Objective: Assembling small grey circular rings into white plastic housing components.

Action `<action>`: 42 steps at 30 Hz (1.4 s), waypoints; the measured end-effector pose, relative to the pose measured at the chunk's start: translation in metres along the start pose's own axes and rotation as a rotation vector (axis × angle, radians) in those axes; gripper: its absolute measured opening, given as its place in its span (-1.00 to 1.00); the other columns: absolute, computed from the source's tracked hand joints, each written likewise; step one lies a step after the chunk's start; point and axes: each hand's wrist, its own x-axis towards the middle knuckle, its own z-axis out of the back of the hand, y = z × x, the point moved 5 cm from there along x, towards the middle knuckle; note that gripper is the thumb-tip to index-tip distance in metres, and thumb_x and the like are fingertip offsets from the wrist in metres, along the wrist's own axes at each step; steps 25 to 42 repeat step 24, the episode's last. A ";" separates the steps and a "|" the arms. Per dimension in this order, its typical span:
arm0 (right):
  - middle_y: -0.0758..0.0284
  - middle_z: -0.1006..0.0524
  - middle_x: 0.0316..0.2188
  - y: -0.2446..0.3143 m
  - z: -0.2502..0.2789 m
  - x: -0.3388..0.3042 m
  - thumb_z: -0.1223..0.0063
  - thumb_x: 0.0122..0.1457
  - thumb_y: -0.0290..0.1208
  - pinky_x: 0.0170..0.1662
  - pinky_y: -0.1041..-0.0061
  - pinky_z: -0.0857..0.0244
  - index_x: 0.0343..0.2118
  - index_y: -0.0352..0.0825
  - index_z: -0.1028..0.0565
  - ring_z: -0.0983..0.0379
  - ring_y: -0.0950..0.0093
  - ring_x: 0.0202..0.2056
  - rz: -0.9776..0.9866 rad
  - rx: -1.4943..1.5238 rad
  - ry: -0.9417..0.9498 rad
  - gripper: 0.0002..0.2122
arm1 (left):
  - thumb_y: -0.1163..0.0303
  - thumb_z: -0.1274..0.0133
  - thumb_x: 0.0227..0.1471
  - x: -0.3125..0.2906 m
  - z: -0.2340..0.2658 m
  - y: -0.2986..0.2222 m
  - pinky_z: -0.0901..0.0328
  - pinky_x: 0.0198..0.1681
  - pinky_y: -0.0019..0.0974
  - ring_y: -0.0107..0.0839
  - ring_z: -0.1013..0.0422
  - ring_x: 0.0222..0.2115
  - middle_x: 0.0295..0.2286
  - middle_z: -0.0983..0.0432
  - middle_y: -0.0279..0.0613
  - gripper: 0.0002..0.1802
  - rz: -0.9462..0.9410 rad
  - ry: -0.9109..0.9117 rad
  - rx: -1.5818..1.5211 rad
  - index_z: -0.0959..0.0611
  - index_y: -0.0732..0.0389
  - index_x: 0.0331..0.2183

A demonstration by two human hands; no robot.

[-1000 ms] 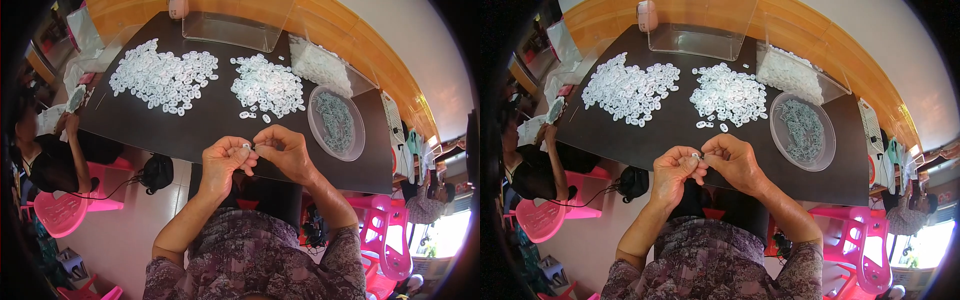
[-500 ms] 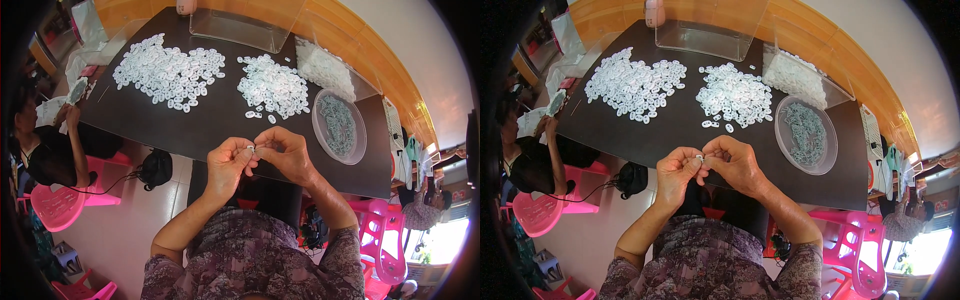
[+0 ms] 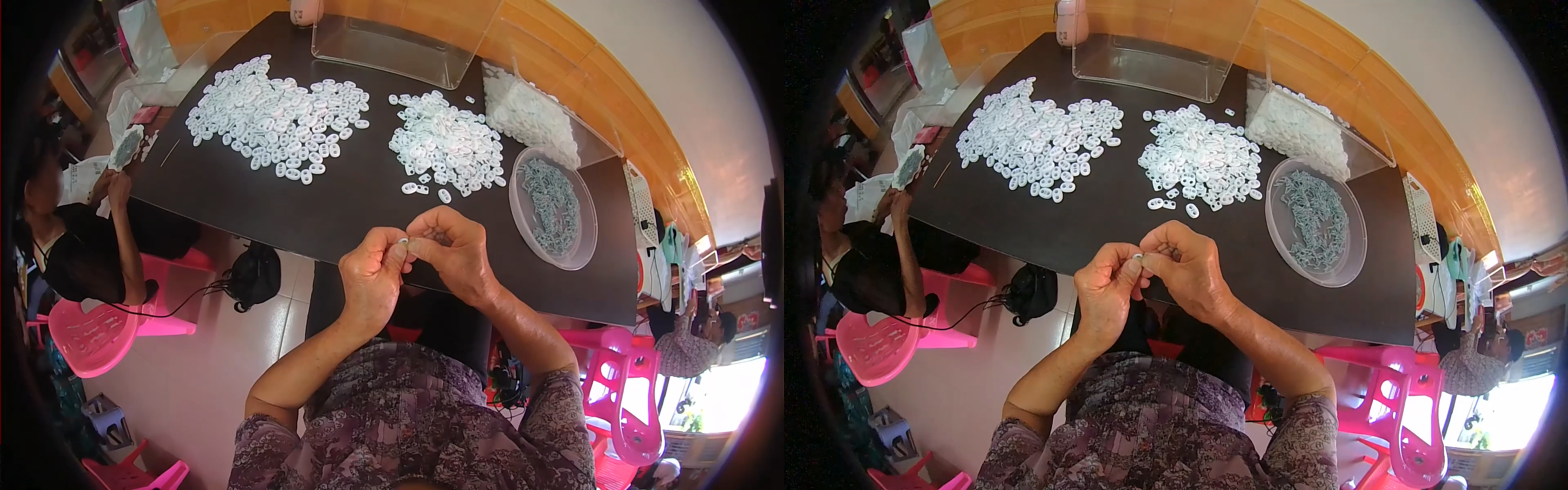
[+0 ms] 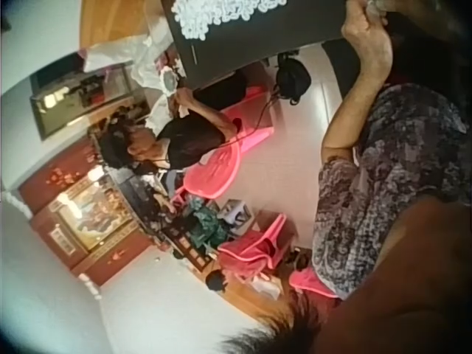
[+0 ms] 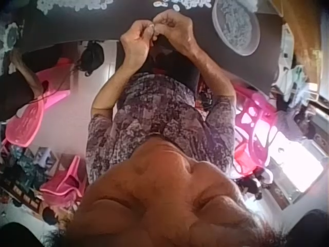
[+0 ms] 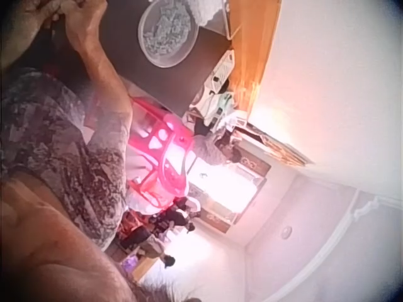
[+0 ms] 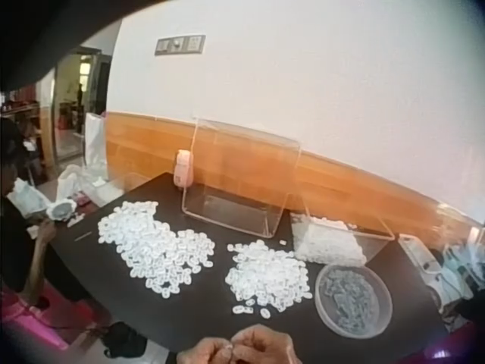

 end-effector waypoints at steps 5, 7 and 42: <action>0.36 -0.45 -0.55 -0.002 -0.002 0.003 0.02 0.07 -0.62 -0.44 0.69 -0.29 -0.40 -0.48 -0.39 -0.39 0.69 -0.51 -0.004 -0.070 -0.009 -0.94 | 0.56 0.05 0.07 0.005 0.003 0.007 -0.26 -0.61 -0.58 -0.63 -0.36 -0.61 -0.57 -0.48 -0.26 -0.93 0.131 -0.044 -0.250 -0.53 0.34 -0.39; 0.35 -0.45 -0.55 0.000 -0.001 0.007 0.01 0.06 -0.60 -0.43 0.67 -0.29 -0.40 -0.48 -0.40 -0.39 0.68 -0.49 -0.027 -0.061 0.008 -0.94 | 0.55 0.04 0.07 0.008 0.006 0.014 -0.27 -0.60 -0.57 -0.59 -0.38 -0.60 -0.55 -0.49 -0.20 -0.93 0.147 -0.033 -0.332 -0.52 0.35 -0.38; 0.23 -0.41 -0.47 -0.018 0.006 0.071 -0.07 -0.22 -0.60 -0.29 0.28 -0.20 -0.50 -0.24 -0.52 -0.30 0.27 -0.33 0.503 -1.359 0.065 -0.84 | 0.51 0.01 0.06 0.015 0.025 0.003 -0.31 -0.58 -0.53 -0.49 -0.43 -0.59 -0.50 -0.53 -0.06 -0.88 0.187 -0.100 -0.422 -0.52 0.39 -0.36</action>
